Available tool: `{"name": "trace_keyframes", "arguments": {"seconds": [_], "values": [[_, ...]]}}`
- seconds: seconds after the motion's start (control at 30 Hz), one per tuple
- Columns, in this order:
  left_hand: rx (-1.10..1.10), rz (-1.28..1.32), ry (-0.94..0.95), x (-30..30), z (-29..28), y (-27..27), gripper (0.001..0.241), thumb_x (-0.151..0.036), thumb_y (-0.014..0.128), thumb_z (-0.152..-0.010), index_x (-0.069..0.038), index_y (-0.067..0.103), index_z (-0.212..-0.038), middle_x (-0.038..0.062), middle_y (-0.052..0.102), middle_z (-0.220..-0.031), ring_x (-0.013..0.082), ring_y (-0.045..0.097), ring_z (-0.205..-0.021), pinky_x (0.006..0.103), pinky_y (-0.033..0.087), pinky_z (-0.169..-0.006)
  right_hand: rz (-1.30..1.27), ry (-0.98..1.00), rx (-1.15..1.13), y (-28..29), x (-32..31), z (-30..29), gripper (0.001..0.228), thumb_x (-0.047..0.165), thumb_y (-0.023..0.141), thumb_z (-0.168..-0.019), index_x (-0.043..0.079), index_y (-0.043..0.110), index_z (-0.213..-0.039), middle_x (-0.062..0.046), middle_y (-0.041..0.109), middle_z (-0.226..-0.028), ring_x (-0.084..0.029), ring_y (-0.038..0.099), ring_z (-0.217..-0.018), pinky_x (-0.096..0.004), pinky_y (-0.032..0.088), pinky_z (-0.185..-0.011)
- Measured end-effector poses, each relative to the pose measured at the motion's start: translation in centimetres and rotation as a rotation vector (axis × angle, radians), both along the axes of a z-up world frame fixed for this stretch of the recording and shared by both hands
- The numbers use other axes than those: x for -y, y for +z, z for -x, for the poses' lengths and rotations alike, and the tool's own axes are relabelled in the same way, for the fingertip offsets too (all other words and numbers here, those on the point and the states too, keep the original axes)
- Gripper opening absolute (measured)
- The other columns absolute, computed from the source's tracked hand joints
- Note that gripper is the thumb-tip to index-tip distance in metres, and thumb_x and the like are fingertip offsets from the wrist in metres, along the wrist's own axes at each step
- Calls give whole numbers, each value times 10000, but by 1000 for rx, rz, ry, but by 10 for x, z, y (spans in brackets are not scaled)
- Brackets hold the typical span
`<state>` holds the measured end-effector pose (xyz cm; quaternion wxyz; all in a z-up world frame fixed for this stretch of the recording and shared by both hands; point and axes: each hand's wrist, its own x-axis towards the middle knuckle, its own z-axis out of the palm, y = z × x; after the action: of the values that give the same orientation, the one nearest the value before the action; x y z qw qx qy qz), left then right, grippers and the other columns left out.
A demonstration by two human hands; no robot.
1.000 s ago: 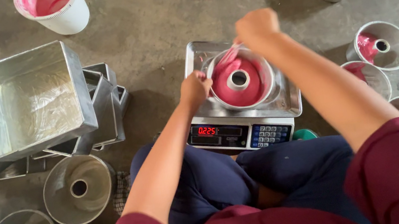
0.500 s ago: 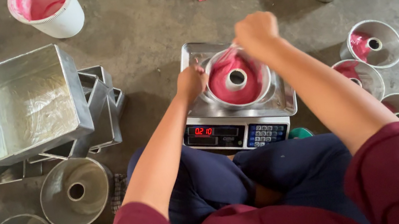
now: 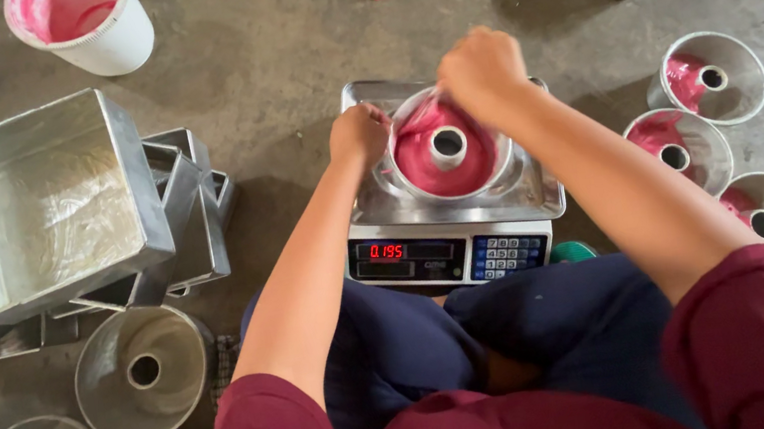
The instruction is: The person scoops pink batter from a white bucket into metal ring molds using a pink spatula. They place each filled mold on a digital scale to measure the weight, then remove it and set it aside. The process is repeated for multiple molds.
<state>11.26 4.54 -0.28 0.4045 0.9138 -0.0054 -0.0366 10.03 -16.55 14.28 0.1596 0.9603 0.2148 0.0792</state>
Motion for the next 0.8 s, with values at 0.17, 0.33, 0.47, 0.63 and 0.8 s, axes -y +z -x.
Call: {"name": "trace_keyframes", "arguments": {"seconds": [0.17,0.33,0.47,0.63,0.8], "values": [[-116,350,140,-16,22,-21,228,-279,660,-821,-95,735,-934,118,761,-923,271,752,-865,366,595,-728,-116,-178,-39,-2,33,9,142,331,696,-911,312,830,-957,-48,752,-972,-307,685,-936,-423,557,-698],[-10,220,-86,5,-23,-26,242,-282,659,-909,-95,752,-1030,126,774,-924,277,741,-883,373,554,-788,-276,184,7,5,30,11,166,363,719,-857,304,832,-963,-22,731,-895,-279,673,-958,-420,543,-768],[144,-91,-147,15,-51,-15,194,-205,718,-824,-118,792,-981,132,768,-946,300,719,-892,386,557,-793,-84,89,18,-10,12,-16,127,349,724,-851,281,830,-861,-17,750,-902,-264,694,-976,-408,549,-758],[-417,186,-83,-10,3,-12,237,-208,672,-905,-24,714,-1047,145,802,-894,186,772,-650,313,619,-681,-166,-317,-136,-22,47,-14,209,385,688,-945,232,829,-926,-97,757,-905,-332,723,-871,-457,555,-645],[-830,584,-190,-26,42,-21,422,-259,691,-870,65,670,-1139,182,764,-939,238,780,-803,372,637,-699,-377,-320,-148,1,68,23,186,378,672,-992,284,832,-992,-96,752,-892,-343,707,-872,-488,534,-686]]}}
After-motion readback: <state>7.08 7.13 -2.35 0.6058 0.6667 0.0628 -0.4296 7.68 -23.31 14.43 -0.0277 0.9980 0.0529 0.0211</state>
